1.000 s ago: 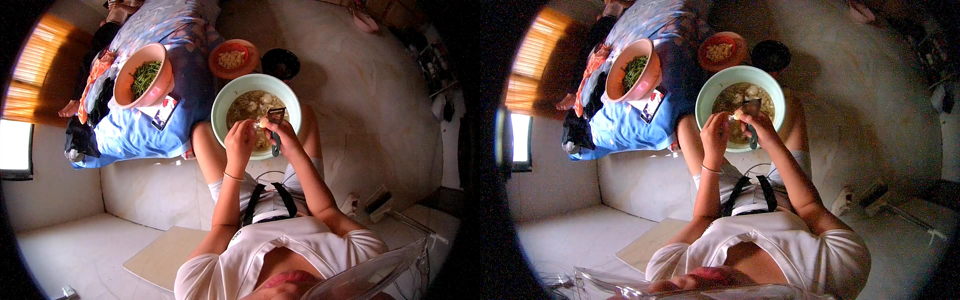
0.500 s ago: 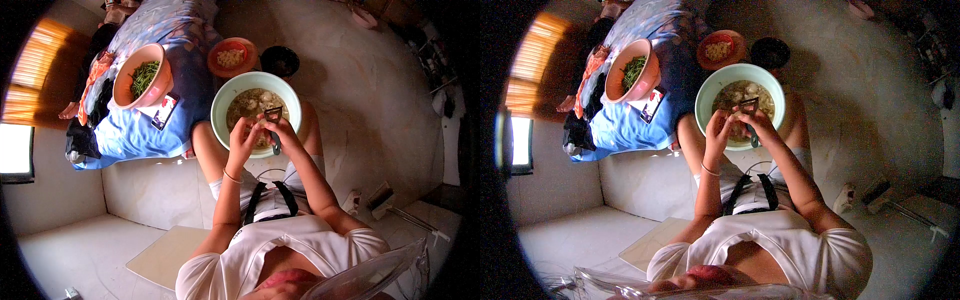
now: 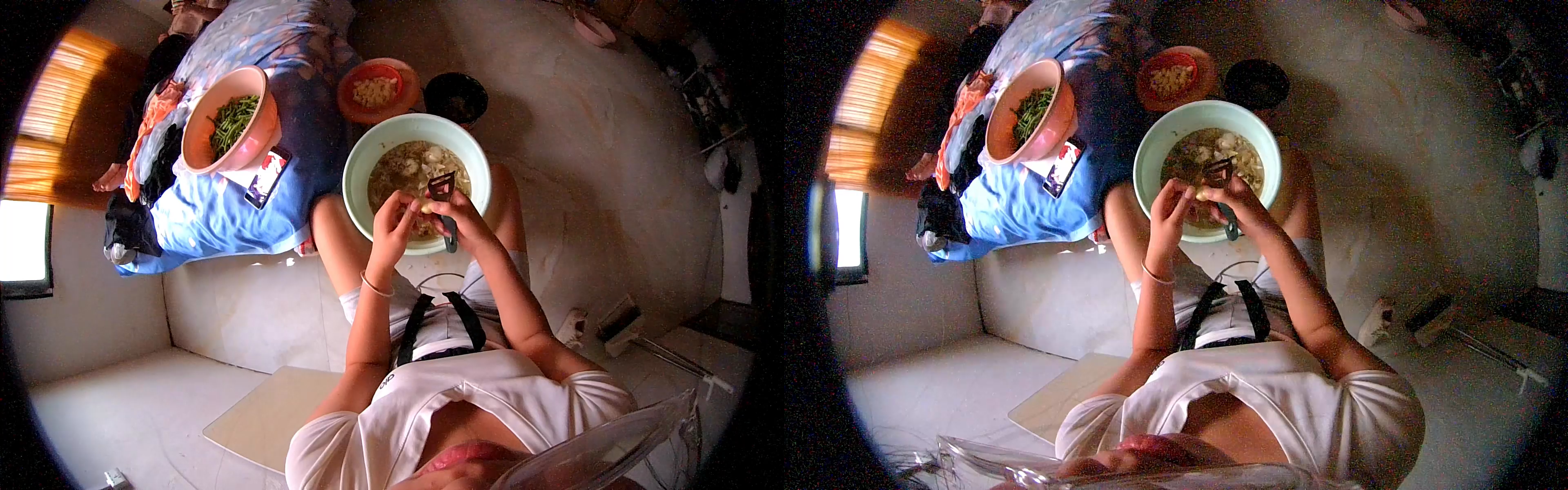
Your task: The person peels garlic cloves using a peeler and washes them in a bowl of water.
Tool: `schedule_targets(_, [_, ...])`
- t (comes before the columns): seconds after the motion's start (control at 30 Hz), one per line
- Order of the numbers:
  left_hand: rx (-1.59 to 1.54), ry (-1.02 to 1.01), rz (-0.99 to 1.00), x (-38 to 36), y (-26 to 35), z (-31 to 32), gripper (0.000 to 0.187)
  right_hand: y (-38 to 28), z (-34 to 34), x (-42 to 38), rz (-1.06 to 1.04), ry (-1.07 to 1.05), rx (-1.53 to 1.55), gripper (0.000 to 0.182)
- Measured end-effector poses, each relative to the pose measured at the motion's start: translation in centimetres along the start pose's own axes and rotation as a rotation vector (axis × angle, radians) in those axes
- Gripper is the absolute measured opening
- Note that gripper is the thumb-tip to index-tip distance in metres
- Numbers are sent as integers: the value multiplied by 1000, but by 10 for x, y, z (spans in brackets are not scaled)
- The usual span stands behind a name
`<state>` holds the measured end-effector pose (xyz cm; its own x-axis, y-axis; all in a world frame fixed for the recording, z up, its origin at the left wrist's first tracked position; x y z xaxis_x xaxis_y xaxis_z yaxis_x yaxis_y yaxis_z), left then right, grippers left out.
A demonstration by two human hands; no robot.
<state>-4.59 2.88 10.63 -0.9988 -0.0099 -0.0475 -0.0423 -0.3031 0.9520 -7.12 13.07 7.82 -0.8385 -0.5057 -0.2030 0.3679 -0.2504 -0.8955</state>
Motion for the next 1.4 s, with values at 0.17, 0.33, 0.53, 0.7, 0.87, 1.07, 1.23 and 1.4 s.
schedule_targets(0.17, [30,-54,-2,1,-10,-3,10,-2,4,0,-16,-73,-9,32])
schedule_targets(0.33, [-45,-53,-9,1,-12,-5,9,-2,6,-4,-28,-241,25,32])
schedule_targets(0.53, [551,43,316,-2,25,2,5,17,-9,1,22,-111,160,29])
schedule_targets(0.7, [764,33,549,-7,37,12,6,18,-19,3,75,100,93,28])
schedule_targets(0.87, [46,198,220,7,2,-22,10,12,-22,3,3,101,78,27])
schedule_targets(1.07, [3,264,53,32,-50,-62,13,10,-15,8,-36,-53,94,30])
schedule_targets(1.23, [1335,-97,-25,55,-112,-55,17,3,-11,5,-58,-80,121,30])
schedule_targets(1.4, [1622,-186,-245,82,-159,-80,17,1,-35,5,-69,61,87,28])
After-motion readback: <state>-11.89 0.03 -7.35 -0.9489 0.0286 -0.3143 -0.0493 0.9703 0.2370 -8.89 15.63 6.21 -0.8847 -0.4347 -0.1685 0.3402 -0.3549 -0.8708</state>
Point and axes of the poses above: each hand's wrist, its own x-axis towards the middle knuckle, its own z-axis out of the palm, y = z × x, the point moved 9 cm from there along x, towards the middle knuckle, and after that the axes turned 8 degrees about -x, right-handed, at the moved point
